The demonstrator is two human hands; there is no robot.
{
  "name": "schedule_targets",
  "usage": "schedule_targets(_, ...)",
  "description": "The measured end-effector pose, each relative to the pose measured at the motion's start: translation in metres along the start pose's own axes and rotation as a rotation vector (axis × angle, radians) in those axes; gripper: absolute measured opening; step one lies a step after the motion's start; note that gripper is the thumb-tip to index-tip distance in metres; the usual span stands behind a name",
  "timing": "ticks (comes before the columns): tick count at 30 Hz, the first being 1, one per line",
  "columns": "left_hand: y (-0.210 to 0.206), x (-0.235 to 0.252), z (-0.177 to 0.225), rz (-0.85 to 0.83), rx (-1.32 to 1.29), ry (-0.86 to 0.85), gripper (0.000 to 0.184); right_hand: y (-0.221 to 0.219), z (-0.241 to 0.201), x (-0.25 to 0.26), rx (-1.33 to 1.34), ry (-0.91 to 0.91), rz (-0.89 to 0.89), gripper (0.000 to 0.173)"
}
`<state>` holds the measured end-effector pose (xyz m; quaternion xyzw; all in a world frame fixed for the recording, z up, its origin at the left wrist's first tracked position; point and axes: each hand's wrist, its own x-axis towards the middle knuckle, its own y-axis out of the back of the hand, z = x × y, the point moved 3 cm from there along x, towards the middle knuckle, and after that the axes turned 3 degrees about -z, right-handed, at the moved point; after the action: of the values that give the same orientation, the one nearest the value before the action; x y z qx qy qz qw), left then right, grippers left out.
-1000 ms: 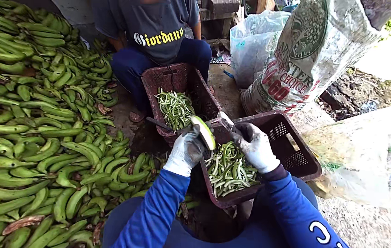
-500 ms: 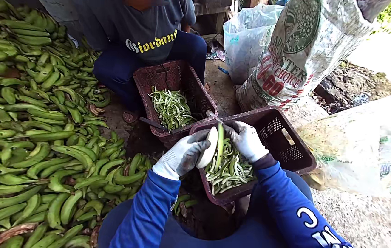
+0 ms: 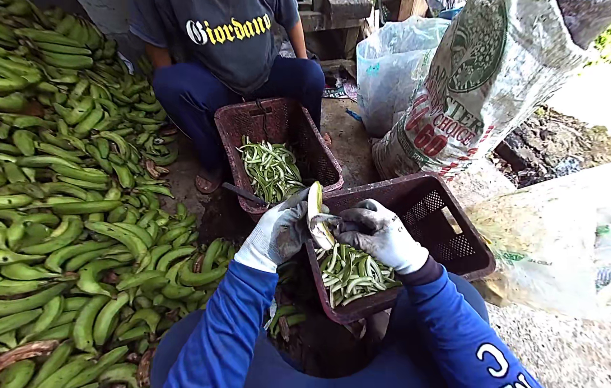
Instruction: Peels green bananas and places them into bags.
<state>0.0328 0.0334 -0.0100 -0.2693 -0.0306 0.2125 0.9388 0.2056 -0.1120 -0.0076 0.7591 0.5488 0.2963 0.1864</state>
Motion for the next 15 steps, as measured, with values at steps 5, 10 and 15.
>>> schedule_targets(5,-0.018,-0.002,-0.006,-0.156,0.178,0.080,0.049,0.023,0.022,0.010,-0.186,-0.304,0.195,0.035)
schedule_targets(10,-0.015,0.005,-0.018,0.022,0.131,0.026,0.048,0.033,0.008,0.003,0.087,-0.321,0.280,0.046)
schedule_targets(15,-0.037,0.011,-0.038,0.271,0.108,-0.041,0.028,-0.007,-0.021,0.000,-0.150,-0.228,-0.035,0.071)
